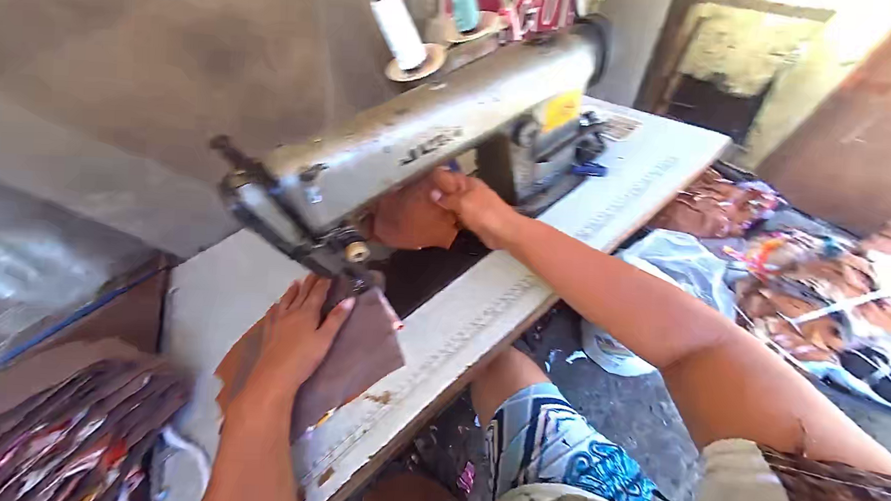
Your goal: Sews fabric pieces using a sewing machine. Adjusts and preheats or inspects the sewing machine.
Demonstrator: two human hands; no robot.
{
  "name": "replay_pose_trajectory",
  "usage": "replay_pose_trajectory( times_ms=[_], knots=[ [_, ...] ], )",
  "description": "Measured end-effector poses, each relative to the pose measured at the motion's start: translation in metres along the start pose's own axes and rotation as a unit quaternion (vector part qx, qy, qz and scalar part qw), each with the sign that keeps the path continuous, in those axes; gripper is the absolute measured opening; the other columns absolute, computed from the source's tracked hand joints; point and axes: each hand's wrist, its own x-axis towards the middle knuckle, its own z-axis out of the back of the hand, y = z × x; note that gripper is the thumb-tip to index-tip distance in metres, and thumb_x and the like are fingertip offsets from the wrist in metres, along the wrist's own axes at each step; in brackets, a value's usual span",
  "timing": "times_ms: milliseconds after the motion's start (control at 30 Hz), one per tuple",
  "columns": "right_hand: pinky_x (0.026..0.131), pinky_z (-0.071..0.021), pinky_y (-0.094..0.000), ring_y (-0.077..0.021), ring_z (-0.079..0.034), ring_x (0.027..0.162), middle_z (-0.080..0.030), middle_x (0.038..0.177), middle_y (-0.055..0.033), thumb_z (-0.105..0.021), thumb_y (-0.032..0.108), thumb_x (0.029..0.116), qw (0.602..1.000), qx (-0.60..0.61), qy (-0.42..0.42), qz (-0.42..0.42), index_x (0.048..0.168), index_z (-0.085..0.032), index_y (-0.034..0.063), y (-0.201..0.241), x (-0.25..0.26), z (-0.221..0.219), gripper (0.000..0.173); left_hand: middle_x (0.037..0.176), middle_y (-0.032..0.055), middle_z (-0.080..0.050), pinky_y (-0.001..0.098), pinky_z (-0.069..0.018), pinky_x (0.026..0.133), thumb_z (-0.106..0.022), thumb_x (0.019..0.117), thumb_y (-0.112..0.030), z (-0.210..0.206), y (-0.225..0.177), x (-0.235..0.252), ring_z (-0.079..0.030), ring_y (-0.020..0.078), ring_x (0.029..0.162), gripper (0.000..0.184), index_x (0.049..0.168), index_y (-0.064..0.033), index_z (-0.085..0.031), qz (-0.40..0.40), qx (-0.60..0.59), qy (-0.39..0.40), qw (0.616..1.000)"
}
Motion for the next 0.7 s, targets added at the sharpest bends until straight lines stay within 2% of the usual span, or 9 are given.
replay_pose_trajectory(
  times_ms=[100, 200, 300, 367, 467, 533, 600, 667, 700],
  knots=[
    [0.1, -0.054, -0.0439, -0.0239, -0.067, 0.111, -0.067, 0.123, -0.0206, -0.054, 0.011, 0.1054, 0.999, -0.032, 0.034, 0.024, 0.139, -0.054, -0.0029, 0.012, -0.053, 0.016, 0.036, 0.163, 0.0199, -0.036, 0.0688, -0.0186, 0.12, -0.022, 0.1014, -0.069, -0.005, -0.001, 0.0, -0.03, 0.043, 0.152, 0.085, 0.16, -0.0091, -0.037, 0.011, 0.023, 0.039, 0.999],
    [0.099, -0.0546, -0.0479, -0.0267, -0.068, 0.112, -0.069, 0.123, -0.0208, -0.058, 0.009, 0.1038, 0.986, -0.114, 0.066, 0.105, 0.141, -0.055, -0.0014, 0.027, -0.108, 0.036, 0.039, 0.162, 0.0215, -0.037, 0.0668, -0.0196, 0.121, -0.02, 0.101, -0.069, -0.007, 0.002, 0.0, -0.032, 0.0426, 0.151, 0.087, 0.159, -0.0064, -0.038, -0.013, 0.032, 0.031, 0.999],
    [0.087, -0.0582, -0.0364, -0.0145, -0.069, 0.098, -0.071, 0.112, -0.0128, -0.058, 0.01, 0.0995, 0.973, -0.087, 0.123, 0.175, 0.134, -0.058, -0.0018, 0.028, -0.151, 0.078, 0.036, 0.159, 0.0231, -0.042, 0.0652, -0.0224, 0.121, -0.025, 0.103, -0.057, -0.005, -0.001, -0.004, -0.037, 0.0427, 0.149, 0.077, 0.156, -0.0048, -0.042, -0.016, 0.021, 0.015, 1.0],
    [0.087, -0.0571, -0.0291, -0.0058, -0.066, 0.095, -0.07, 0.108, -0.0043, -0.056, 0.009, 0.0974, 0.972, -0.041, 0.13, 0.192, 0.124, -0.062, -0.0015, 0.026, -0.169, 0.115, 0.029, 0.157, 0.0243, -0.043, 0.0635, -0.0228, 0.122, -0.018, 0.1053, -0.059, -0.003, -0.003, -0.009, -0.037, 0.0434, 0.148, 0.078, 0.155, -0.0039, -0.043, -0.037, 0.005, -0.004, 0.999],
    [0.083, -0.0585, -0.0244, 0.0002, -0.067, 0.089, -0.072, 0.1, 0.0053, -0.05, 0.011, 0.1003, 0.985, -0.097, -0.038, 0.136, 0.116, -0.066, 0.006, 0.034, -0.192, 0.187, 0.023, 0.157, 0.0235, -0.045, 0.0616, -0.0271, 0.121, -0.018, 0.1053, -0.06, 0.001, 0.005, -0.019, -0.04, 0.0431, 0.147, 0.077, 0.156, -0.0082, -0.045, -0.086, 0.011, -0.022, 0.996],
    [0.088, -0.0578, -0.0351, -0.0105, -0.067, 0.098, -0.069, 0.11, -0.0056, -0.05, 0.019, 0.1036, 0.941, -0.206, -0.256, 0.086, 0.126, -0.064, 0.0046, 0.045, -0.201, 0.237, 0.031, 0.156, 0.0226, -0.045, 0.0625, -0.0305, 0.119, -0.023, 0.1048, -0.061, 0.007, 0.008, -0.027, -0.042, 0.0431, 0.146, 0.075, 0.153, -0.0094, -0.049, -0.116, 0.023, -0.023, 0.993],
    [0.107, -0.0471, -0.0535, -0.0315, -0.059, 0.126, -0.06, 0.136, -0.0234, -0.05, 0.035, 0.1047, 0.833, -0.345, -0.432, 0.028, 0.143, -0.053, 0.0006, 0.054, -0.203, 0.272, 0.051, 0.156, 0.0196, -0.047, 0.063, -0.0333, 0.117, -0.027, 0.1063, -0.055, 0.015, 0.01, -0.041, -0.044, 0.0412, 0.145, 0.066, 0.145, -0.0118, -0.06, -0.134, 0.012, -0.024, 0.991],
    [0.12, -0.0242, -0.0656, -0.0493, -0.035, 0.146, -0.038, 0.155, -0.0348, -0.05, 0.038, 0.1043, 0.776, -0.413, -0.476, 0.022, 0.154, -0.036, -0.0052, 0.055, -0.191, 0.279, 0.068, 0.153, 0.0168, -0.052, 0.0619, -0.0352, 0.116, -0.031, 0.1076, -0.049, 0.022, 0.011, -0.052, -0.046, 0.0385, 0.144, 0.058, 0.136, -0.0154, -0.068, -0.146, -0.024, -0.024, 0.989],
    [0.12, -0.0241, -0.0635, -0.0499, -0.035, 0.146, -0.038, 0.155, -0.0358, -0.049, 0.037, 0.1039, 0.778, -0.43, -0.455, 0.058, 0.154, -0.036, -0.0069, 0.057, -0.178, 0.258, 0.068, 0.151, 0.0155, -0.054, 0.0607, -0.0353, 0.117, -0.033, 0.1078, -0.047, 0.024, 0.012, -0.055, -0.046, 0.0372, 0.144, 0.054, 0.133, -0.0166, -0.07, -0.149, -0.047, -0.021, 0.987]
  ],
)
